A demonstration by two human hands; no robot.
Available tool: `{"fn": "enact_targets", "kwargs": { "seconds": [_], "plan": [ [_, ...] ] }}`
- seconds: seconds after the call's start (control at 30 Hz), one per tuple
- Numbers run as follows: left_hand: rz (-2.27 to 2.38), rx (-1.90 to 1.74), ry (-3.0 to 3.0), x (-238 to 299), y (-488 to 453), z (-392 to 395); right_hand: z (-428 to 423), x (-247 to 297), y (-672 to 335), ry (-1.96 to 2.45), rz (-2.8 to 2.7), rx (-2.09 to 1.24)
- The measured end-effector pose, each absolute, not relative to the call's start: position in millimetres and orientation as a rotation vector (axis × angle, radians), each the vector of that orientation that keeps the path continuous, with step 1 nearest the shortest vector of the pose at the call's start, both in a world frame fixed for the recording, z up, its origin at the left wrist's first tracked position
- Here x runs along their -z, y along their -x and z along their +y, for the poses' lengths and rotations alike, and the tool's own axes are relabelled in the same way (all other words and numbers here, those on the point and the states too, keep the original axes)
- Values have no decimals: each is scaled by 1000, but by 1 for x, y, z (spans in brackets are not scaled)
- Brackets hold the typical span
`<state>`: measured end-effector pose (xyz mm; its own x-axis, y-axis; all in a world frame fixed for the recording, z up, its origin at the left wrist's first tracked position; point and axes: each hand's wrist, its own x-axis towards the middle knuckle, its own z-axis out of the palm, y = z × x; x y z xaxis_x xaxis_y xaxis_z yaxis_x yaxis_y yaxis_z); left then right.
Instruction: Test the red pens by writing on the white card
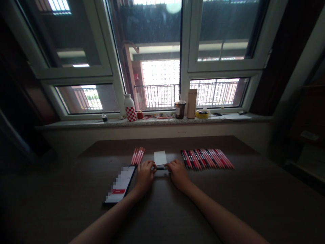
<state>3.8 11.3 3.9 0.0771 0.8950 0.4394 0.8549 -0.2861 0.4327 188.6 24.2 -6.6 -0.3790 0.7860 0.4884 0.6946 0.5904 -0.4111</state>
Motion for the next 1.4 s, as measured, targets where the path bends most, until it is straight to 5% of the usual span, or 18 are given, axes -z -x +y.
{"fn": "enact_targets", "kwargs": {
  "seconds": [1.4],
  "plan": [
    [1818, -1041, -2218, -4, -3, 11, 21, 5, -187, 1253, -2102, -54]
  ]
}}
